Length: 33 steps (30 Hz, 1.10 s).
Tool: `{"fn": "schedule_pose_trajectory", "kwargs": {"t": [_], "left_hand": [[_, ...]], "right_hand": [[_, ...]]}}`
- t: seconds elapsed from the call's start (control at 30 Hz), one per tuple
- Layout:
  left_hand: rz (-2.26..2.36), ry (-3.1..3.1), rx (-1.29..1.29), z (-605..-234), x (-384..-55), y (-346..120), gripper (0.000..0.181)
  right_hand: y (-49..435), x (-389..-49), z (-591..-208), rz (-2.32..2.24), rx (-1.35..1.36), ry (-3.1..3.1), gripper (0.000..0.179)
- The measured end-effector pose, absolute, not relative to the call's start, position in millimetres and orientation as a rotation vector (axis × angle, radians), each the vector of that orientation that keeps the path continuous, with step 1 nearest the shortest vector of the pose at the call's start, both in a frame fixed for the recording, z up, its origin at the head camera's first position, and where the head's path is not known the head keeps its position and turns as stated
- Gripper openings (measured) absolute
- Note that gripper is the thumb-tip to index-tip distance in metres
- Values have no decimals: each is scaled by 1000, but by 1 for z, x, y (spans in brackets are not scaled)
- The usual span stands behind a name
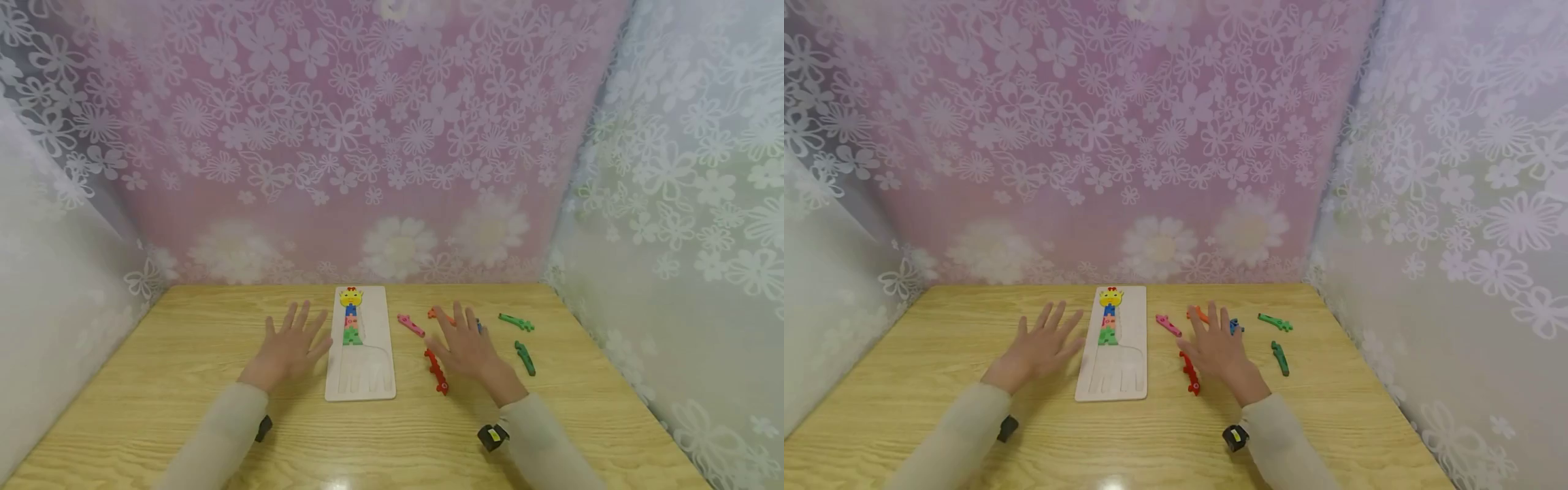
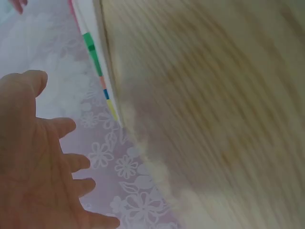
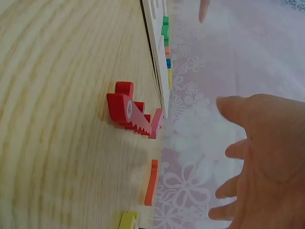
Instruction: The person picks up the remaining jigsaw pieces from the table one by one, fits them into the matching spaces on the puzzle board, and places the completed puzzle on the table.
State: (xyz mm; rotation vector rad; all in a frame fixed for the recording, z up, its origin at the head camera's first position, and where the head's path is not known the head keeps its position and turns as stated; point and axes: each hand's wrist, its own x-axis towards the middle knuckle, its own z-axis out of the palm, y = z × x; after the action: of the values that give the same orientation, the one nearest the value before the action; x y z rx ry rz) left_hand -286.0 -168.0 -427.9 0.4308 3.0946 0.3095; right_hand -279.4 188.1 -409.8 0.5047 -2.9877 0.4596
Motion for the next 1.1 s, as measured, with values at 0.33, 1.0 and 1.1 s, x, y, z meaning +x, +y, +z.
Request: {"fn": "schedule_pose_trajectory", "kwargs": {"t": [0.33, 1.0, 1.1], "left_hand": [[272, 3031, 459, -438, -300, -169, 69], [174, 2964, 453, -440, -314, -161, 69], [160, 2953, 445, -440, -314, -161, 69]], "right_hand": [[192, -287, -408, 378, 605, -3004, 70], [214, -320, -401, 330, 787, -3028, 68], [218, -320, -400, 356, 838, -3042, 62]]}}
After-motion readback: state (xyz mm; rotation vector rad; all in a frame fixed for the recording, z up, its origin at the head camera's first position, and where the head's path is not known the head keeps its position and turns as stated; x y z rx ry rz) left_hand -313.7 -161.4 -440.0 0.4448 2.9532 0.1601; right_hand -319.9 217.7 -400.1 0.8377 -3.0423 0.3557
